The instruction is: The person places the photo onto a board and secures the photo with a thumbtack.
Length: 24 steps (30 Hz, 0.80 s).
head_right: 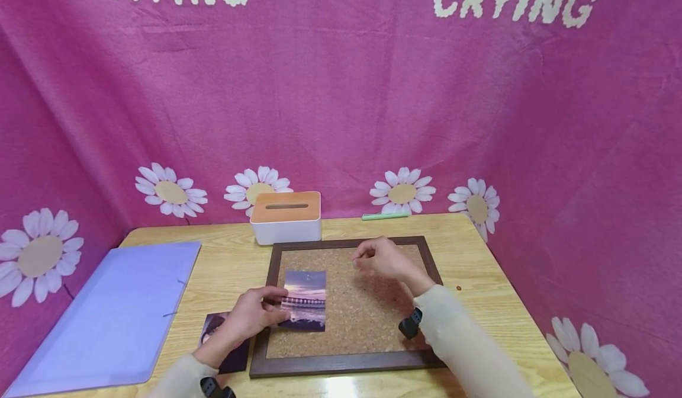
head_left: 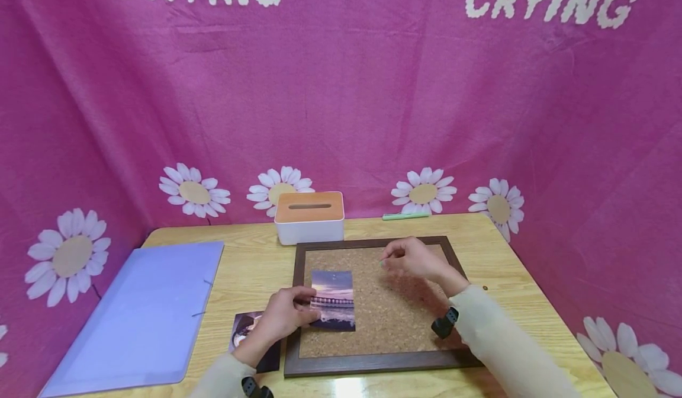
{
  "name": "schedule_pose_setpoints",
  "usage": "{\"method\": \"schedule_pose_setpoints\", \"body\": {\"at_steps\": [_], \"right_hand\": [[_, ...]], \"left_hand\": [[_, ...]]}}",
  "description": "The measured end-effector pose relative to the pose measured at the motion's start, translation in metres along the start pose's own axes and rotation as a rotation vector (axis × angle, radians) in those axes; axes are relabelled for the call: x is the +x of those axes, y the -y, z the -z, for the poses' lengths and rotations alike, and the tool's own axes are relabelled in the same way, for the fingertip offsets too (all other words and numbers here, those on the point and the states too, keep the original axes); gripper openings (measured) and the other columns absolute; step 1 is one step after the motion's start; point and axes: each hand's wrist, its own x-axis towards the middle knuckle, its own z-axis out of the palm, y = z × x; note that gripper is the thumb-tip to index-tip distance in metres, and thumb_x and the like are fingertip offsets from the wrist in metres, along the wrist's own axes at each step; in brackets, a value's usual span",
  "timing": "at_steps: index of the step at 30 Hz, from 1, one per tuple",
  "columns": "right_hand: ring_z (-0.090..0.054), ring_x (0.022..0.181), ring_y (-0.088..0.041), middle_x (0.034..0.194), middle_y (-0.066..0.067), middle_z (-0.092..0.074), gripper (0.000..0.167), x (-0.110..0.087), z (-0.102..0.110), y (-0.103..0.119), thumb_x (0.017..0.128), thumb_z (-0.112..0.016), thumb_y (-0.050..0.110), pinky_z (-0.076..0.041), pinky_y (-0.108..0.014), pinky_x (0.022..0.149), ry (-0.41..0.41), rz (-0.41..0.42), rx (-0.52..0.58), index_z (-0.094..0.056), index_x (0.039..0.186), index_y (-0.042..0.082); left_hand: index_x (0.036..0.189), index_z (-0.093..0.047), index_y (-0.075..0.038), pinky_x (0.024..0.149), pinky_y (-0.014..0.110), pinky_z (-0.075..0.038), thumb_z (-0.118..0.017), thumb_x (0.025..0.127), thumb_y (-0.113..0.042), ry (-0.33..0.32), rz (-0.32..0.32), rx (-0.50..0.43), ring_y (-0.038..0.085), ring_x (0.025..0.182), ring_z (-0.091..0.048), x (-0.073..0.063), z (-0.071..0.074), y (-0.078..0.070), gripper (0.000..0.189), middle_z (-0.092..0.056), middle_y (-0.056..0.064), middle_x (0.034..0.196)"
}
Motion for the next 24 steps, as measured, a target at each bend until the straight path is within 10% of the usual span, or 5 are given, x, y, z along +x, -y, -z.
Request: {"method": "schedule_pose_setpoints", "body": {"at_steps": [17, 24], "right_hand": [[-0.07, 0.067, -0.016, 0.08, -0.012, -0.074, 0.012, 0.029, -0.046, 0.01, 0.094, -0.064, 0.002, -0.062, -0.034, 0.065, 0.054, -0.049, 0.05, -0.073, 0.096, -0.004], [-0.063, 0.065, -0.013, 0.074, -0.007, -0.07, 0.011, 0.041, -0.06, 0.015, 0.094, -0.067, 0.01, -0.058, -0.031, 0.06, 0.065, -0.012, -0.041, -0.074, 0.09, 0.003]], "left_hand": [[0.117, -0.071, -0.001, 0.059, 0.025, -0.055, -0.084, 0.077, -0.009, -0.03, -0.044, 0.217, 0.007, 0.052, -0.062, 0.003, -0.007, -0.003, 0.043, -0.065, 0.017, 0.109], [0.113, -0.074, -0.006, 0.078, 0.035, -0.055, -0.087, 0.072, -0.012, -0.06, -0.083, 0.358, 0.018, 0.087, -0.065, 0.004, -0.007, -0.004, 0.043, -0.067, 0.008, 0.104]]}}
